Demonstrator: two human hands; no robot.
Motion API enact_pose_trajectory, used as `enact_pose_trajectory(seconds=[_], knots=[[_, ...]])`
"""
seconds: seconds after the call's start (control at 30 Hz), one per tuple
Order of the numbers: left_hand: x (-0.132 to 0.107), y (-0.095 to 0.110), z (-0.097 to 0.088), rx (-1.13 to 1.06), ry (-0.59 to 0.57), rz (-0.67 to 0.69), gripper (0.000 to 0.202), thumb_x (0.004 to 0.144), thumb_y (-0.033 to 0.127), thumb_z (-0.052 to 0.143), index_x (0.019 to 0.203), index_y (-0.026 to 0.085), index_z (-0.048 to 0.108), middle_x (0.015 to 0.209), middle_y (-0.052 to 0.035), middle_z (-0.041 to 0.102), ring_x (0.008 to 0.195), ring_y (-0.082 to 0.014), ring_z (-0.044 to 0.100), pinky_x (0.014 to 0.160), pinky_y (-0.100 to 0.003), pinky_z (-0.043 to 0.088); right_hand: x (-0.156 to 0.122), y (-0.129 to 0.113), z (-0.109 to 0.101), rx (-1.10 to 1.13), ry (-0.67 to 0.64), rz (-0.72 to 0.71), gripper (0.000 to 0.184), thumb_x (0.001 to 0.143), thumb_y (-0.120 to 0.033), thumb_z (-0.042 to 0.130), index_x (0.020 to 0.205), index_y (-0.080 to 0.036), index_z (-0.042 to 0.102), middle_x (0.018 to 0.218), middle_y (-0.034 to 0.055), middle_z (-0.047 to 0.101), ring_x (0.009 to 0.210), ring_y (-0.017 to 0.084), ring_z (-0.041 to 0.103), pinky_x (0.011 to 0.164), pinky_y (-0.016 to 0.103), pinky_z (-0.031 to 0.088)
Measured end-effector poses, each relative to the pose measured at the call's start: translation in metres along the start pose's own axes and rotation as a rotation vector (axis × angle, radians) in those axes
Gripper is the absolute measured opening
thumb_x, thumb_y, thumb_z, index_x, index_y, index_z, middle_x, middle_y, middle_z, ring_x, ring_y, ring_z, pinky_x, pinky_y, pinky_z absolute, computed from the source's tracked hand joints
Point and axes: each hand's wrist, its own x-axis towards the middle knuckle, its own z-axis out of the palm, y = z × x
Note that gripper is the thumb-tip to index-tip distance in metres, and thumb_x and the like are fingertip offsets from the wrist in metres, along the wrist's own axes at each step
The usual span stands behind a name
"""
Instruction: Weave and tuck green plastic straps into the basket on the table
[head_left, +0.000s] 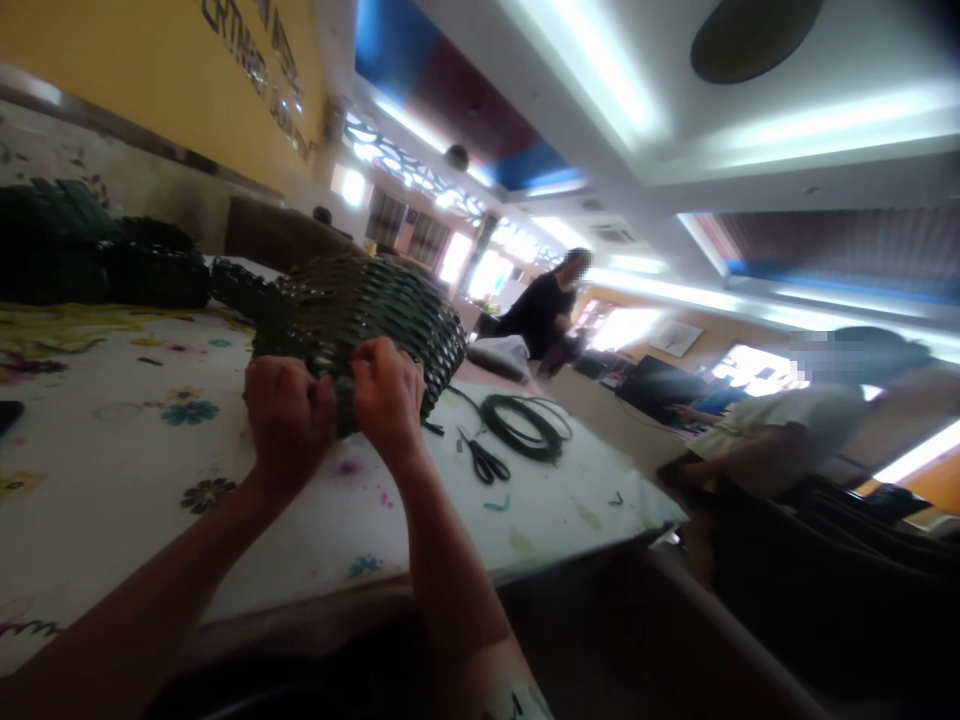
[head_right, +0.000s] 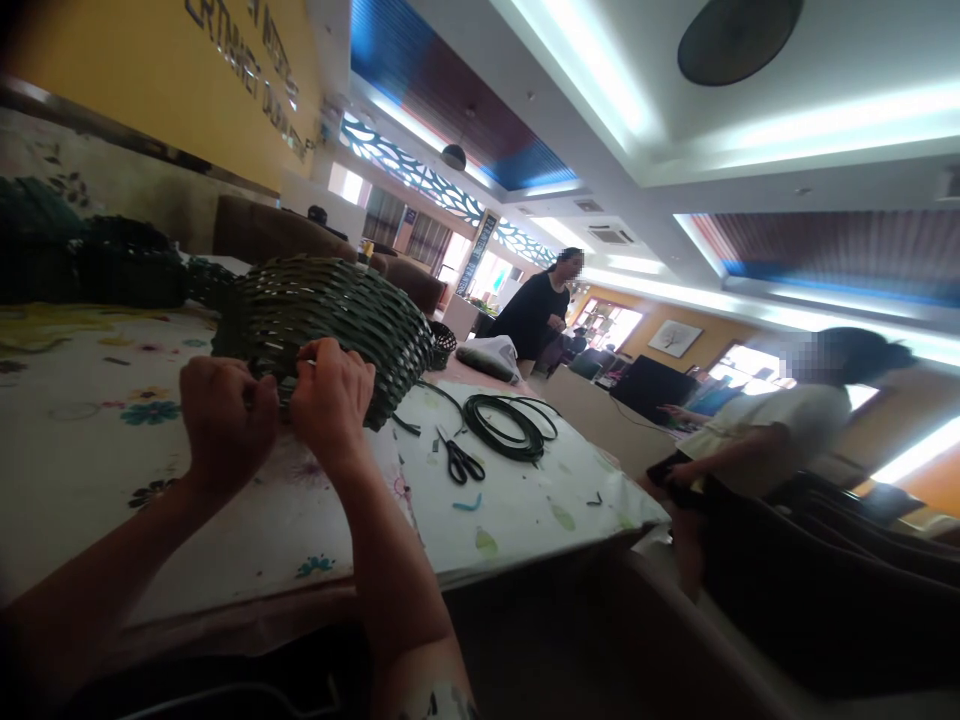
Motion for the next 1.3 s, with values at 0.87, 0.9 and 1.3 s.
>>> enact_pose_trajectory(seconds=[0.87, 0.9, 1.3], knots=[[-0.003, 0.013, 0.004, -0.023, 0.024, 0.048, 0.025, 0.091, 0.024, 0.053, 0.075, 0.026, 0.034, 0.082, -0.0072, 0.048, 0.086, -0.029, 0.049, 0.08, -0.046, 0.038, -0.004, 0.014, -0.003, 0.026, 0.044, -0.028, 0.006, 0.095, -0.019, 0.058, 0.092, -0.022, 0.061, 0.092, 0.0009, 0.074, 0.094, 0.022, 0.067, 0.093, 0.038, 0.041], [-0.003, 0.013, 0.004, -0.028, 0.028, 0.043, 0.025, 0.091, 0.025, 0.053, 0.075, 0.026, 0.034, 0.082, -0.007, 0.048, 0.086, -0.0288, 0.048, 0.081, -0.046, 0.038, -0.003, 0.014, -0.003, 0.028, 0.041, -0.028, 0.006, 0.095, -0.018, 0.058, 0.092, -0.022, 0.061, 0.093, 0.0009, 0.074, 0.095, 0.022, 0.067, 0.093, 0.038, 0.04], [-0.003, 0.003, 0.01, -0.141, 0.083, -0.036, 0.023, 0.088, 0.032, 0.066, 0.076, 0.023, 0.048, 0.09, -0.0072, 0.053, 0.096, -0.0272, 0.054, 0.091, -0.048, 0.045, -0.012, 0.014, -0.002, -0.061, -0.008, -0.099, 0.018, 0.093, -0.02, 0.06, 0.111, -0.021, 0.062, 0.098, 0.003, 0.075, 0.101, 0.024, 0.066, 0.096, 0.039, 0.041]])
